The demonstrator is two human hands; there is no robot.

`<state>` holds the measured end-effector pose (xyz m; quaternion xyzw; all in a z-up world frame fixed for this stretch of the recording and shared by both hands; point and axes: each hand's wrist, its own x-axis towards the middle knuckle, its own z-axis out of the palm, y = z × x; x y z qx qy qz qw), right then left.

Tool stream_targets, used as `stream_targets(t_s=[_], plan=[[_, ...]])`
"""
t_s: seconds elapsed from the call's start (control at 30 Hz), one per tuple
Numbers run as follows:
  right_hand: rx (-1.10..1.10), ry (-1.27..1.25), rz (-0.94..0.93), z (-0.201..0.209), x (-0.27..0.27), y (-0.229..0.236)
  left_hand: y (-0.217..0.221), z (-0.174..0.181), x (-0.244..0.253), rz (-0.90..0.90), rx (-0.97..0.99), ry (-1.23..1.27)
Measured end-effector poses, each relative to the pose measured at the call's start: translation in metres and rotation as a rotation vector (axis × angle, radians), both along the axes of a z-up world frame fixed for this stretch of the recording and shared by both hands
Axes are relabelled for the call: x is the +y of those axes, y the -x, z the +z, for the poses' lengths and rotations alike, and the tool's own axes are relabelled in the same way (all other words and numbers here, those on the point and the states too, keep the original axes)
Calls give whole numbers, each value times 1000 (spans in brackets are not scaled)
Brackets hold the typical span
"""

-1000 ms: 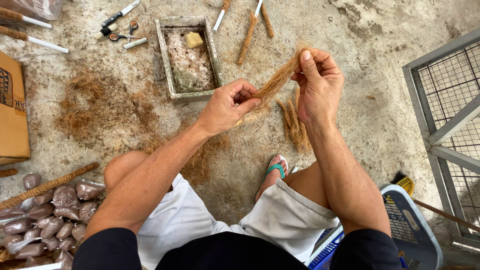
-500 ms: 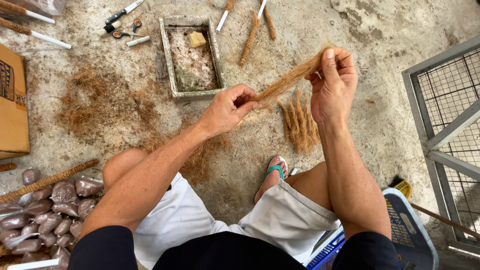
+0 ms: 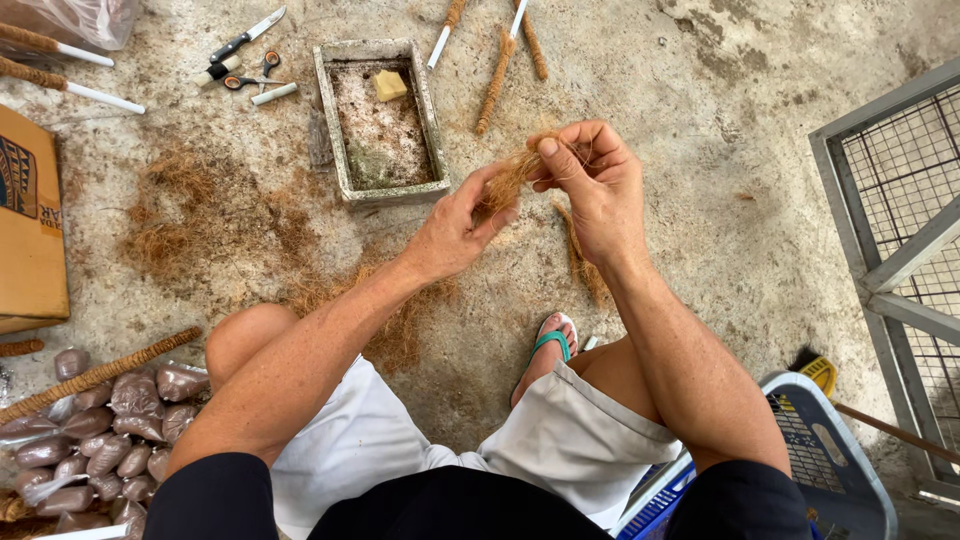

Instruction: The person sits cross-legged and repeatedly twists bundles of brown fibrous material by hand into rope-like strands. They gather loose fibers, roll them between palms, and occasionally place finished strands into a nearby blue basket.

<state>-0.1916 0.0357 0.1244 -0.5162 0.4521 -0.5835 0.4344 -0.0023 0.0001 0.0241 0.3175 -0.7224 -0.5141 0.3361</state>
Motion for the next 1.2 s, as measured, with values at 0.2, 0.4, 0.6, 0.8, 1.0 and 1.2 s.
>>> stream_targets(t_s=[0.2, 0.4, 0.6, 0.8, 1.0, 1.2], plan=[[7, 40, -83, 2, -7, 17, -1, -22, -4, 39, -98, 319], [-73, 83, -123, 3, -10, 23, 5, -33, -5, -50, -248, 298], [37, 81, -104, 7, -6, 20, -7, -21, -4, -46, -108, 204], [219, 36, -41, 4, -3, 12, -8, -12, -7, 63, 34, 242], [397, -50, 82, -10, 2, -11, -4, 1, 4, 30, 11, 76], [536, 205, -17, -9, 3, -10, -7, -1, -5, 132, 101, -83]])
